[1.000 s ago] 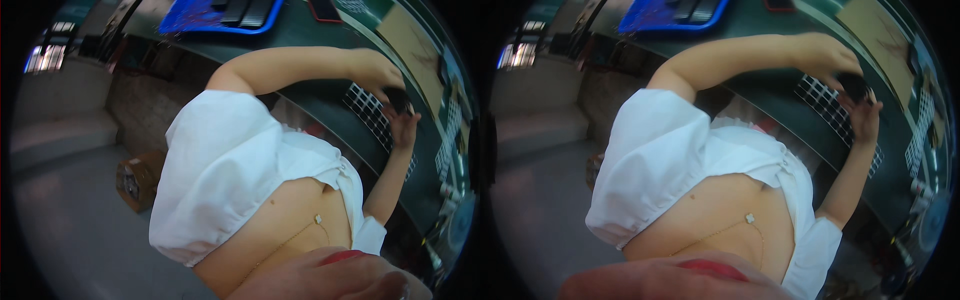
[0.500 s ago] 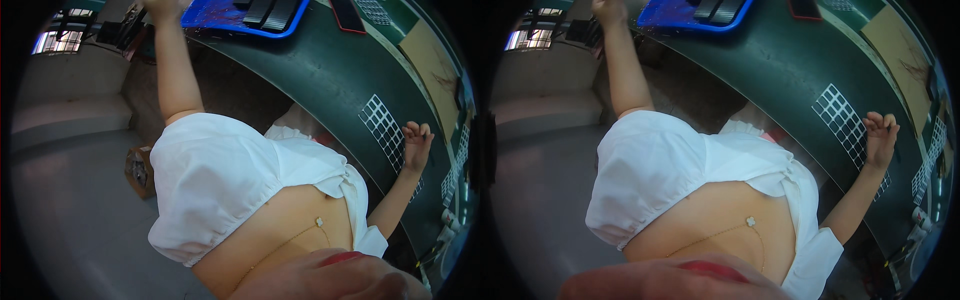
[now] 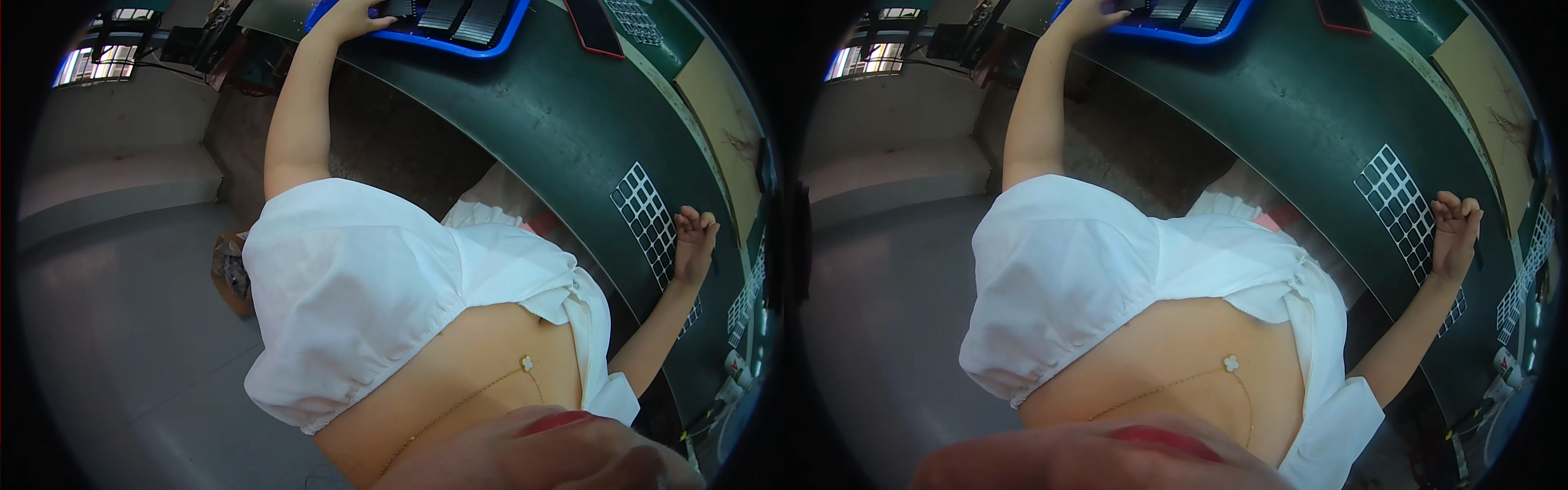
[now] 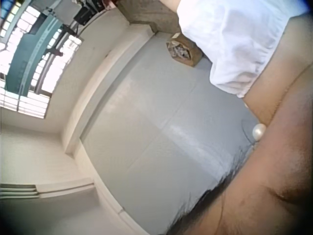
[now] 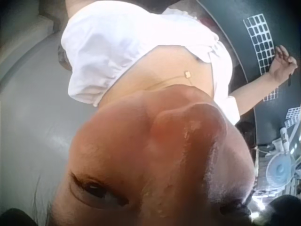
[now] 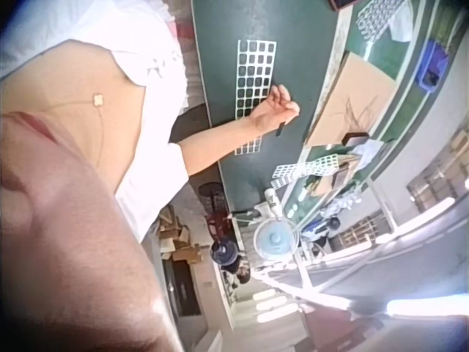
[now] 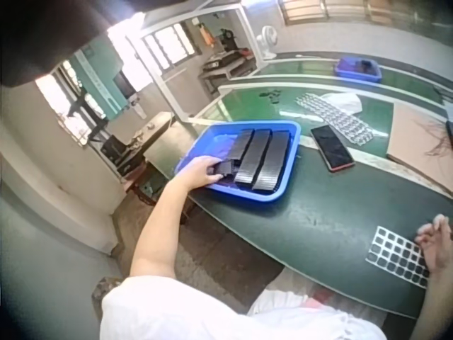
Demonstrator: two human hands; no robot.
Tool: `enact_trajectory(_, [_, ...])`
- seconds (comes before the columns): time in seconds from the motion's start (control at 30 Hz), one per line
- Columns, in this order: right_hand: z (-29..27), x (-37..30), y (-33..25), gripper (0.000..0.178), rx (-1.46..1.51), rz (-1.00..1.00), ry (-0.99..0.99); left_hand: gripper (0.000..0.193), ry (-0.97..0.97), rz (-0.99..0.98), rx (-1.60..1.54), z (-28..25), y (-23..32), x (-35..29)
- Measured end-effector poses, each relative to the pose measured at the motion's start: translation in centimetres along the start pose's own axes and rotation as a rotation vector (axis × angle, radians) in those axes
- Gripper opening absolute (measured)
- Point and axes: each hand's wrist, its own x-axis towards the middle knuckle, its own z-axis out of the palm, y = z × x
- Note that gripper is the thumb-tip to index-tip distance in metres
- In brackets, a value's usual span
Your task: The recorder is using a tool to manipulate or inspect small electronic components on a production desk.
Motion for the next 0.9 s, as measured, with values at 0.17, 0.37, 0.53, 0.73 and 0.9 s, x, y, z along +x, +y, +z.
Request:
enact_trajectory(0.17, [-0.3, -0.4, -0.1, 0.024, 0.001, 0.006, 0.037, 0.04, -0.086, 0.068, -0.08, 0.4, 0.2, 1.1])
enact_trajectory(0.37, [-0.5, -0.7, 0.0, 0.024, 0.003, -0.005, 0.057, 0.048, -0.199, -0.176, -0.111, 0.1, 1.5, 0.5])
enact_trajectory(0.53, [-0.5, -0.6, 0.1, 0.023, -0.018, 0.004, 0.07, 0.053, -0.257, -0.01, -0.164, 2.3, 0.1, 2.2])
enact_trajectory(0.73, [-0.7, -0.7, 0.2, 0.022, -0.074, 0.007, 0.108, 0.051, -0.279, -0.039, -0.269, 2.7, 0.7, 2.7])
enact_trajectory(0.9, [-0.4, -0.6, 0.2, 0.02, -0.096, 0.013, 0.123, 0.049, -0.291, -0.054, -0.351, 2.7, 1.3, 3.7])
